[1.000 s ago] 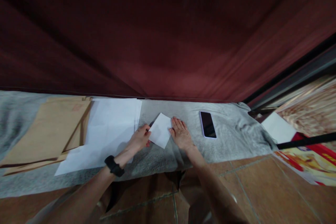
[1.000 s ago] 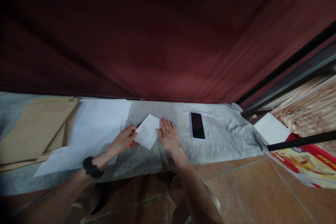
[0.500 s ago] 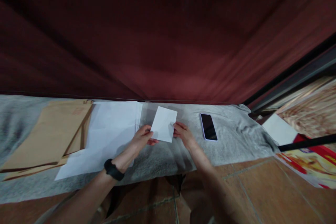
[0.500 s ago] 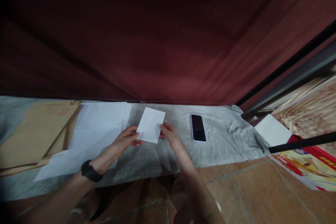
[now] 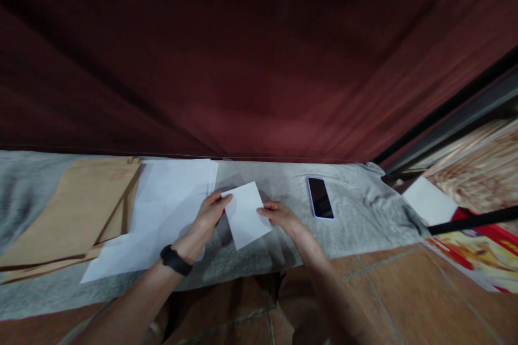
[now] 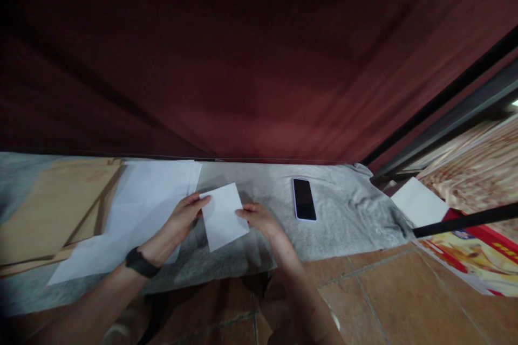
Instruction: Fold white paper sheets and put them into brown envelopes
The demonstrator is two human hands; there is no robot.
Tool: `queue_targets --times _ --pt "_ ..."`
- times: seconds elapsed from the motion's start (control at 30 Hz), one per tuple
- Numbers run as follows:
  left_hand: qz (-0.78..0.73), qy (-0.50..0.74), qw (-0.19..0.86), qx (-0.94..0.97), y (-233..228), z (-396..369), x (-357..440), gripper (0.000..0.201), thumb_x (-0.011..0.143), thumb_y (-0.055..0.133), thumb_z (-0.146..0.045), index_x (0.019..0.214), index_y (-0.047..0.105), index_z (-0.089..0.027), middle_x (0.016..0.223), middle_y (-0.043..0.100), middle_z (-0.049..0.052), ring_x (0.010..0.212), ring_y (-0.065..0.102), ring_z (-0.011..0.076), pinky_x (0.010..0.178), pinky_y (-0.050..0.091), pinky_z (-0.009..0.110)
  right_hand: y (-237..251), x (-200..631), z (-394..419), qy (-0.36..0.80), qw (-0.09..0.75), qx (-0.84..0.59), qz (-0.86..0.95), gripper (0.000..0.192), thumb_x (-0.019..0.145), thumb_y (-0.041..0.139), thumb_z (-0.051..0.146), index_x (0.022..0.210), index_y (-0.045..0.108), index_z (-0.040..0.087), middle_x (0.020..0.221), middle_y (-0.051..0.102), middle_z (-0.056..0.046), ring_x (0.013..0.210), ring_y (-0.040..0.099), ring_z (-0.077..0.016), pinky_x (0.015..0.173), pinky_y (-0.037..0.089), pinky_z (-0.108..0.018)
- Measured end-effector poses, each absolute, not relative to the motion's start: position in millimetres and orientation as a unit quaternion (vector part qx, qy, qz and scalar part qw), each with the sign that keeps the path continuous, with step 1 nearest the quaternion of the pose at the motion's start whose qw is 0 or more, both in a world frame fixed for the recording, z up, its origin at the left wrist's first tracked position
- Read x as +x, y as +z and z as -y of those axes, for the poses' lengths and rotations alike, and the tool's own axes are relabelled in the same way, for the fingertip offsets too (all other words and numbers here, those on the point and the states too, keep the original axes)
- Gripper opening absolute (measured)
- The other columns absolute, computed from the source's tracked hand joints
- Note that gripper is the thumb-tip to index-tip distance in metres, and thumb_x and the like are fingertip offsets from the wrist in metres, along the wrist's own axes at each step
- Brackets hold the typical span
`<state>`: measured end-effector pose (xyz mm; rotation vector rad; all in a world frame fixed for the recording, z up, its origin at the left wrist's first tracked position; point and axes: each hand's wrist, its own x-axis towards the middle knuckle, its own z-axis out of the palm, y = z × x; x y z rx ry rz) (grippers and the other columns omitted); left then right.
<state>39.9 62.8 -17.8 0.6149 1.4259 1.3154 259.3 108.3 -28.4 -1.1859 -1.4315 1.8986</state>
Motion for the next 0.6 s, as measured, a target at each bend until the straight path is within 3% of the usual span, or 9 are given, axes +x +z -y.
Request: queue_targets --times 0.17,0.33,0.6 --pt "-0.594 0.589 0.508 0.207 -20.3 -65.5 36.9 0.046 0.048 0.090 -0.044 0.075 0.065 -0.016 0.067 0.064 -0.003 0.058 0.055 0.0104 0.050 0.037 0.022 -26.7 258.6 -110.5 0.679 0.299 -0.460 0.488 0.032 0.065 0.084 0.049 0.079 0.076 0.022 0.072 0.073 0.001 0.064 0.062 -0.0152 0.056 0.047 -0.024" --pt "-0.570 0.626 0.511 0.151 -19.7 -68.7 34.9 0.042 0.048 0.091 -0.032 0.077 0.065 -0.017 0.069 0.064 -0.005 0.059 0.058 0.0099 0.053 0.045 0.022 -28.3 259.6 -109.9 0.716 0.300 -0.450 0.442 0.042 0.062 0.088 0.047 0.088 0.074 0.018 0.079 0.076 -0.003 0.065 0.070 -0.0186 0.060 0.058 -0.030" --pt "-0.546 0.640 0.529 0.115 -14.8 -66.8 36.5 0.033 0.053 0.088 -0.017 0.073 0.061 -0.017 0.071 0.066 -0.003 0.063 0.062 0.0101 0.061 0.053 0.023 -32.6 255.4 -115.0 0.696 0.386 -0.475 0.375 0.039 0.058 0.091 0.042 0.080 0.068 0.019 0.072 0.074 -0.001 0.061 0.069 -0.0178 0.058 0.058 -0.029"
